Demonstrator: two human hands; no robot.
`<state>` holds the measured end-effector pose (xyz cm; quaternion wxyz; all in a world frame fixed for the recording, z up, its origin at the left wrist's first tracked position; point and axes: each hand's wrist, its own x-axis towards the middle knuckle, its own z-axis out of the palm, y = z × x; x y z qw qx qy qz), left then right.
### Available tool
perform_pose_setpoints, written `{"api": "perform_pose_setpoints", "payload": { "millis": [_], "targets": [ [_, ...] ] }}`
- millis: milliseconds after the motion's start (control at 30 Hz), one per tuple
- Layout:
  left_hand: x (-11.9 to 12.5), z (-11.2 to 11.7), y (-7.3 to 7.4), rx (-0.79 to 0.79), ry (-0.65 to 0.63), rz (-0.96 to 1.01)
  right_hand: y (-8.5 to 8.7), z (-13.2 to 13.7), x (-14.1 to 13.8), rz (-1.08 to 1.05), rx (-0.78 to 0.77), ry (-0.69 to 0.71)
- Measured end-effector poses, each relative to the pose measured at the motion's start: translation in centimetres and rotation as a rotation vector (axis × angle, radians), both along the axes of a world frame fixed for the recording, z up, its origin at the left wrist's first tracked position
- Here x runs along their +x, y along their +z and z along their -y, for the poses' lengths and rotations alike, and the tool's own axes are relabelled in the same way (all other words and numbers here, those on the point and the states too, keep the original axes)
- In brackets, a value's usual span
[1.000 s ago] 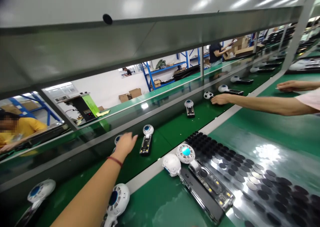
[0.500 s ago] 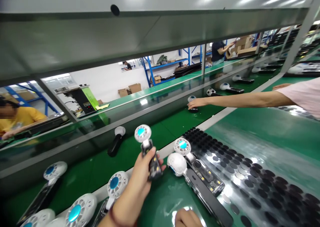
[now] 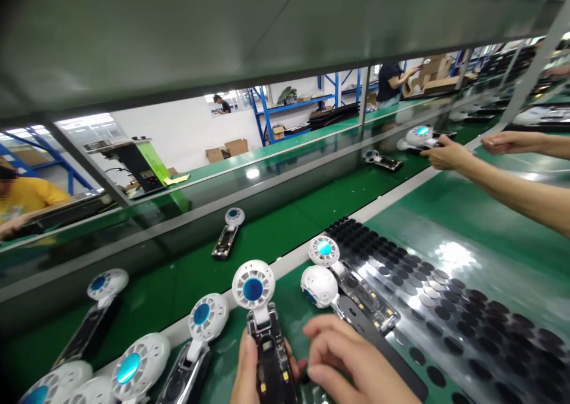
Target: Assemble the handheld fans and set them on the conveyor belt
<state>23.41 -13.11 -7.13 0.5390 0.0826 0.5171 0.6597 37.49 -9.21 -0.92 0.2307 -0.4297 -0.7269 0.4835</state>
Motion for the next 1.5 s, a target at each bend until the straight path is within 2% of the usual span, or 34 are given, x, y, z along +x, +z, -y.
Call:
{"api": "perform_pose_setpoints", "payload": {
  "millis": [67, 133, 300, 467, 800, 1133, 1300, 1500],
  "targets": [
    [0.1, 0.3, 0.1, -0.045, 0.019, -0.081, 1.7, -0.6, -1.3, 0.016, -0.042, -0.012],
    [0.1, 0.5, 0.2, -0.081, 0.028, -0.154, 2.3, -1.0, -2.7, 0.017, -0.029, 0.018],
    [0.1, 0.7, 1.0, -0.137, -0.012, -0.255, 1.7, -1.2, -4.2, 0.065, 0.115, 0.068],
    [0.1, 0.7, 1.9, -0.135, 0.011, -0.215, 1.7, -1.1, -4.3, 0.120, 0.099, 0.083],
    [0.1, 0.7, 1.2, -0.183, -0.049, -0.258, 1.2, -1.0, -4.5, 0.079, 0.117, 0.069],
    [0.1, 0.6, 2.3, -0.194, -0.109, -0.228, 1.4, -1.1, -4.6, 0.119, 0.098, 0.072],
    [0.0, 0.5, 2.6, -0.177, -0.091, -0.173, 1.1, -0.6, -4.4, 0.138, 0.122, 0.061],
    [0.1, 0.7, 1.9, -0.149, -0.069, -0.149, 0.7, -0.2, -4.7, 0.144, 0.168, 0.041]
  ]
}}
